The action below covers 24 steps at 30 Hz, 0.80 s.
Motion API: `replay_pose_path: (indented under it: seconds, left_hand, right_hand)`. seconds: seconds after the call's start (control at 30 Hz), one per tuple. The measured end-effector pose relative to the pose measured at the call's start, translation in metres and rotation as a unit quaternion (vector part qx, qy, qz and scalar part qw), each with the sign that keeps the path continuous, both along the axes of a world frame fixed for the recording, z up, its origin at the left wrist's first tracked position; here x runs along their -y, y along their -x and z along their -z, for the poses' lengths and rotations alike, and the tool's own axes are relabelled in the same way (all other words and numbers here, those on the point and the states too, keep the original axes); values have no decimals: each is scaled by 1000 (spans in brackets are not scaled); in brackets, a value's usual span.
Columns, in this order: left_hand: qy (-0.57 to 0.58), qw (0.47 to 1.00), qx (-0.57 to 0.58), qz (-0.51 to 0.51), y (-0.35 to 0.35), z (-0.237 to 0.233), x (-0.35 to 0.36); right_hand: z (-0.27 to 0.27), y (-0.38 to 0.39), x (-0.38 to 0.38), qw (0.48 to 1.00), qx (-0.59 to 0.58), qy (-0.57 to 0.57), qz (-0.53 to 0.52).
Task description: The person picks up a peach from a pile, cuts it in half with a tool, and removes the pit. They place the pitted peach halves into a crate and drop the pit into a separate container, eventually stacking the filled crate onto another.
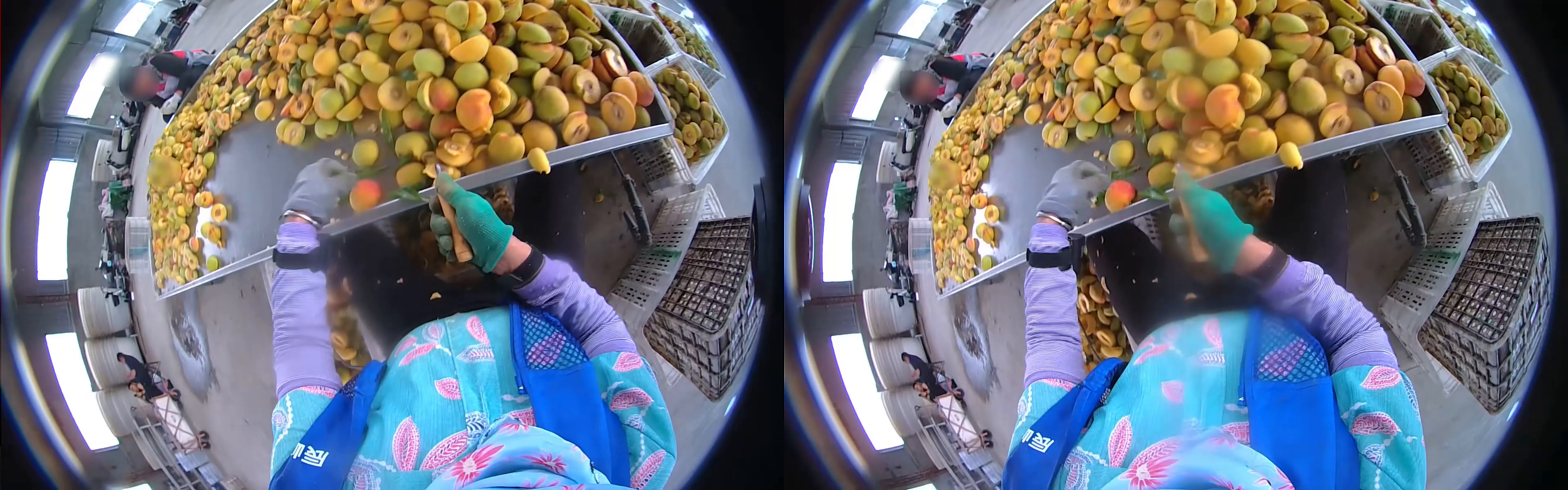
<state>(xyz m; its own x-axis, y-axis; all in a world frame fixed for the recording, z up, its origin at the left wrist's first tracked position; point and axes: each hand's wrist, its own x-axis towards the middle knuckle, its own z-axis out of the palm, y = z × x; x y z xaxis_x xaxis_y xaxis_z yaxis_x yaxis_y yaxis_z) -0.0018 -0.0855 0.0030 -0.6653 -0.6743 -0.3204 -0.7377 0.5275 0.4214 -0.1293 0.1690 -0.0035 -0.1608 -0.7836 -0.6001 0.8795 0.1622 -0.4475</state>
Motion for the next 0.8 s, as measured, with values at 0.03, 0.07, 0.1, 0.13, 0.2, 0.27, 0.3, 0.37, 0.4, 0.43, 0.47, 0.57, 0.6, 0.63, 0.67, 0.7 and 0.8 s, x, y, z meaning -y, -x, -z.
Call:
replay_pose_path:
  seconds: [0.03,0.07,0.1,0.13,0.2,0.27,0.3,0.37,0.4,0.43,0.47,0.57,0.6,0.63,0.67,0.7,0.8]
  left_hand:
    - [80,994,42,57,9,4,-26]
    - [159,977,82,116,15,8,-41]
    - [198,967,100,127,17,26,-34]
    - [108,986,50,113,13,19,-30]
    - [-72,993,-52,81,7,-9,-19]
    - [-378,874,-295,-74,-6,-21,-29]
    - [-433,812,-384,-78,-12,-24,-44]
    - [-442,753,-485,-55,-16,-13,-63]
    - [-456,727,-509,-76,-15,-5,-69]
    - [-470,699,-530,-94,-11,2,-75]
    - [-486,670,-549,-112,-9,9,-81]
    - [-242,826,-506,-52,0,18,-89]
    - [-265,805,-524,-88,5,18,-95]
    - [-285,781,-542,-123,12,16,-103]
    - [-268,777,-550,-145,16,17,-106]
    - [-250,773,-559,-167,19,18,-108]
    - [-239,770,-561,-188,21,12,-112]
  right_hand:
    - [2,-2,2,1000,-6,9,-10]
    - [5,-4,4,1000,-13,18,-18]
    - [7,-7,4,999,-18,27,-25]
    - [6,-11,3,998,-47,38,-27]
    - [-2,-15,3,992,-107,61,-31]
    - [-3,-21,12,957,-280,71,-31]
    - [4,-23,17,925,-369,75,-37]
    - [-1,-25,24,846,-523,70,-78]
    - [-4,-26,26,833,-541,66,-100]
    - [-6,-26,29,819,-558,60,-119]
    - [-10,-26,30,805,-575,52,-137]
    - [-7,-25,32,811,-567,54,-131]
    - [-3,-26,32,815,-563,48,-126]
    - [-5,-28,31,817,-564,38,-116]
    - [-10,-30,30,817,-565,32,-110]
    - [-12,-32,30,817,-567,28,-105]
    - [13,-41,31,743,-658,113,-45]
